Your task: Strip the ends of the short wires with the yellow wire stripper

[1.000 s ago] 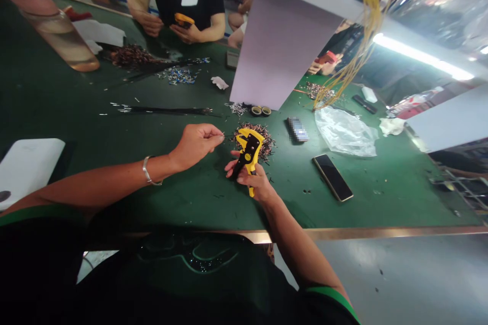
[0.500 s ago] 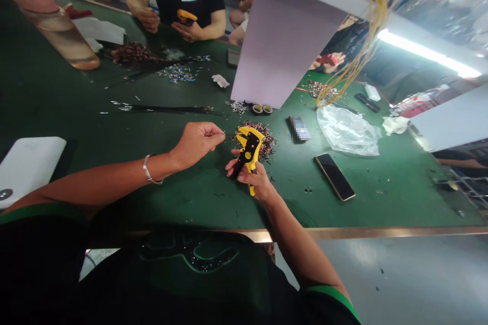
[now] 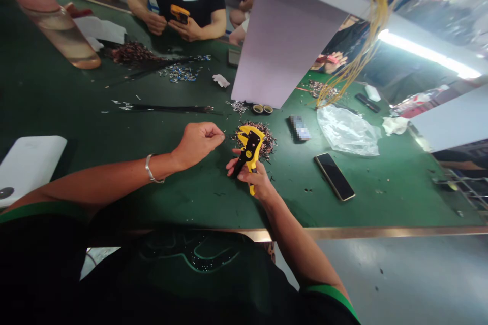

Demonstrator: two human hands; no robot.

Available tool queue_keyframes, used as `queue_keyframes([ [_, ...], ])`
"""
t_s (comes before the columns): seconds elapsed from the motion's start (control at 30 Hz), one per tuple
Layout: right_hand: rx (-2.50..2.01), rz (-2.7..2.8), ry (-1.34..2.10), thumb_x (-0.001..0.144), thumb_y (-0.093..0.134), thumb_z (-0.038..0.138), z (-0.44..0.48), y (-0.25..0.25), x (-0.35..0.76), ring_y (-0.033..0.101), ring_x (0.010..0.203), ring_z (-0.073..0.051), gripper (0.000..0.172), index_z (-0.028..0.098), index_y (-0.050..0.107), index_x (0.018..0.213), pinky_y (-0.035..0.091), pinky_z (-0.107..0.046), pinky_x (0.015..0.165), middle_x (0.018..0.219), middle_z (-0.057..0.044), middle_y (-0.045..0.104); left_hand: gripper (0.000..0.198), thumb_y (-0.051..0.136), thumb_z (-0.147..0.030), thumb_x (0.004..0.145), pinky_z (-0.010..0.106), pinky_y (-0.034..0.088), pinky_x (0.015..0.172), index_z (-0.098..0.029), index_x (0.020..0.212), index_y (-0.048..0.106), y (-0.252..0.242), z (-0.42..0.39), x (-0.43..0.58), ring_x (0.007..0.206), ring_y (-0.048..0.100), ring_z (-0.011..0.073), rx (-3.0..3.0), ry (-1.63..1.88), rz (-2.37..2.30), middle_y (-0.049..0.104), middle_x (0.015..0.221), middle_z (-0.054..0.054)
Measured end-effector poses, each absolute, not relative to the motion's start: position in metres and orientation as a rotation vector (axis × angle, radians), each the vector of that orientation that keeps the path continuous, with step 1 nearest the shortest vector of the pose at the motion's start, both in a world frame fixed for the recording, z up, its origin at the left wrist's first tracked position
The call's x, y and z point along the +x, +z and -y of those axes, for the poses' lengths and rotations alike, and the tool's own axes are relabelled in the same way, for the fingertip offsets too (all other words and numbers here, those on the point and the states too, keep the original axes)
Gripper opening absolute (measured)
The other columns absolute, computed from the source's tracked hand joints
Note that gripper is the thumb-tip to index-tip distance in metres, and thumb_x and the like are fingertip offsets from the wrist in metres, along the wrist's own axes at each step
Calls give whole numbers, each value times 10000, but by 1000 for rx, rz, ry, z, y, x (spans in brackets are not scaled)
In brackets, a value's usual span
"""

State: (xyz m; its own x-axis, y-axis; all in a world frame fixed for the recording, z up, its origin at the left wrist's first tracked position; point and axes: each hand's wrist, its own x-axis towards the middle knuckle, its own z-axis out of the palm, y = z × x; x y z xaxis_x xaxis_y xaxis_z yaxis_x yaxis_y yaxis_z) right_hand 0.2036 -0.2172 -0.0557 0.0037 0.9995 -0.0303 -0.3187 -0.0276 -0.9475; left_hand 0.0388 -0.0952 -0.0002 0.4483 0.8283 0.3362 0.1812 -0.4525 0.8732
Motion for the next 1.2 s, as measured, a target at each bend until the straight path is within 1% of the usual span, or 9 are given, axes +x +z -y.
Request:
queue_keyframes([
  [0.23,-987,933,1324,599,697,201,217,-57,202,654,800,-232,648,222,584,1237,489,-457,855,952,-48,715,137,556,-151,713,273,429,564,-189,611,639,-5,89,39,564,548,113,1922,1033,-881,650,582,2],
  [0.37,-989,928,1288,606,681,190,218,-56,200,657,786,-226,621,224,592,1220,494,-442,838,938,-44,721,137,550,-152,714,278,419,566,-183,616,641,-7,91,40,557,540,114,1926,986,-890,631,567,2],
  [0.67,-996,939,1228,618,669,169,220,-57,197,660,774,-225,616,213,601,1228,501,-431,817,943,-44,725,135,543,-158,701,291,406,598,-172,607,639,-6,94,42,599,537,124,1998,873,-958,642,607,16],
  [0.9,-1017,947,1224,629,665,195,220,-53,194,646,766,-222,589,211,605,1215,501,-444,811,928,-45,705,125,555,-178,712,265,380,549,-168,608,623,-4,110,40,548,485,102,1942,845,-834,588,548,-12],
  [1.2,-1019,943,1228,620,638,160,220,-54,193,636,753,-218,582,206,614,1200,505,-436,798,912,-40,708,140,550,-183,729,254,372,535,-163,607,614,-7,111,42,543,476,93,1956,849,-817,591,552,-10],
])
